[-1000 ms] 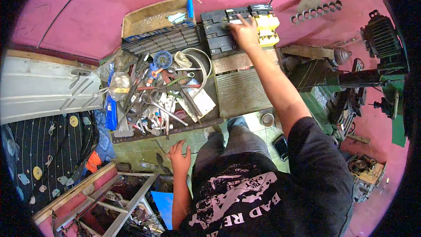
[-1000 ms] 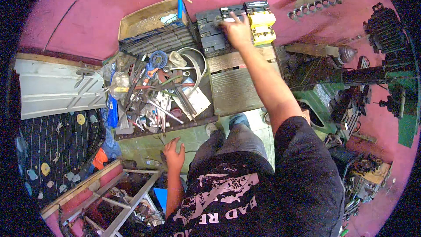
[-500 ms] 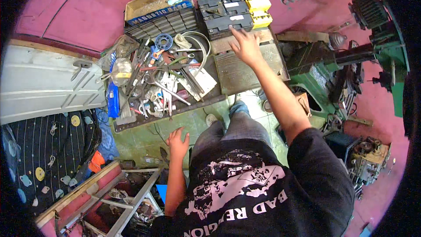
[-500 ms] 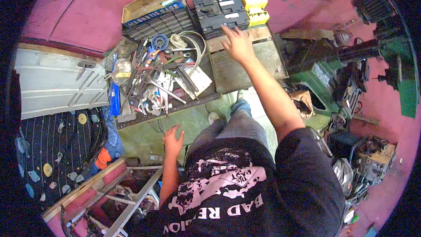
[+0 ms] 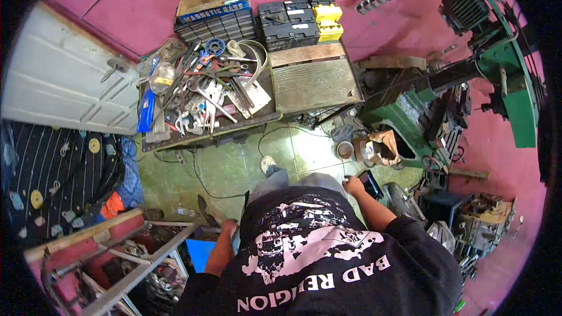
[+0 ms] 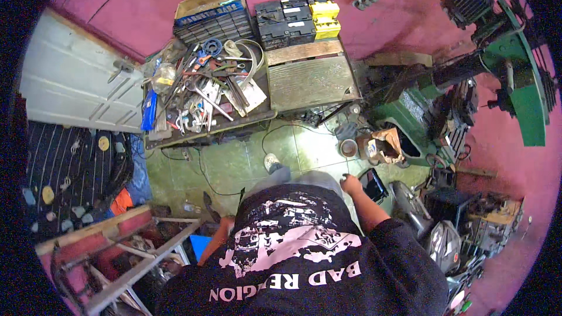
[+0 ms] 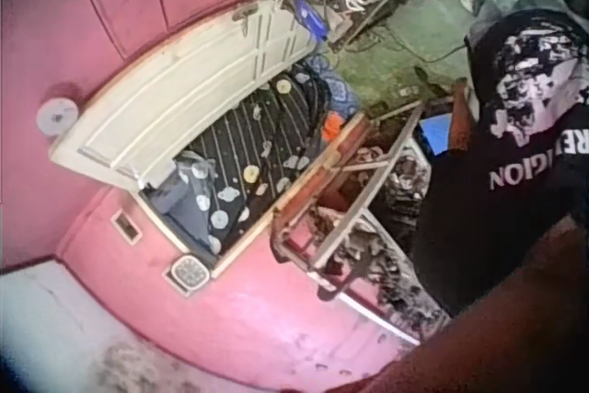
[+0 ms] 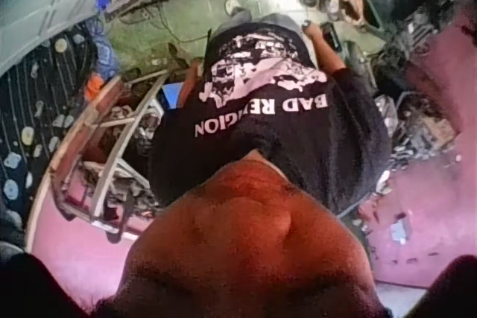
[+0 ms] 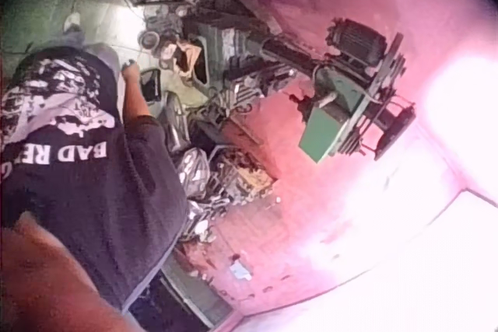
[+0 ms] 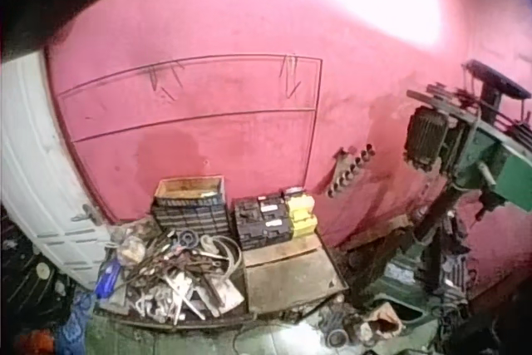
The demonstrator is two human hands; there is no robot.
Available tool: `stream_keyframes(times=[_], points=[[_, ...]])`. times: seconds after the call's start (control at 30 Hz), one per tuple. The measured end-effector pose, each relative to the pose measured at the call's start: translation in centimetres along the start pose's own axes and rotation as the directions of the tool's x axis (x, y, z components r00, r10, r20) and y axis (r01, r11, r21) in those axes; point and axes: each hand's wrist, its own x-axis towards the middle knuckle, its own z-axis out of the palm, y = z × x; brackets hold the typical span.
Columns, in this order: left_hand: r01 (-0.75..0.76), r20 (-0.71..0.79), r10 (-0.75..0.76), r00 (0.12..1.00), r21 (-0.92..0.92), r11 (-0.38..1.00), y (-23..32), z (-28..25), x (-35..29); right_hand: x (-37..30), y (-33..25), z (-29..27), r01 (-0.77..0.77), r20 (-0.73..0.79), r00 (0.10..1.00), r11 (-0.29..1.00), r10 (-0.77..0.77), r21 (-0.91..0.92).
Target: The person cleans a yellow metal part with a cloth on a workbench. They then pick up a small metal component and a file, using the file to scrape and clean the surface of the metal component. The person continues to file the part while holding it with both hands.
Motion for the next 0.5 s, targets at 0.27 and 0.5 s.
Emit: stream_keyframes(times=[0.27,0.5], points=[[0.264,-0.078,-0.463,0.883,-0.734,0.626,14.1,7.6,-9.0,5.0,6.5,-1.0,0.073,0.195,0.98,0.978,-0.034,-0.195],[0.309,0.115,-0.662,0.741,-0.933,0.183,24.3,18.6,-18.1,4.1,3.3,0.2,0.347,0.165,0.935,0.911,-0.315,-0.224]])
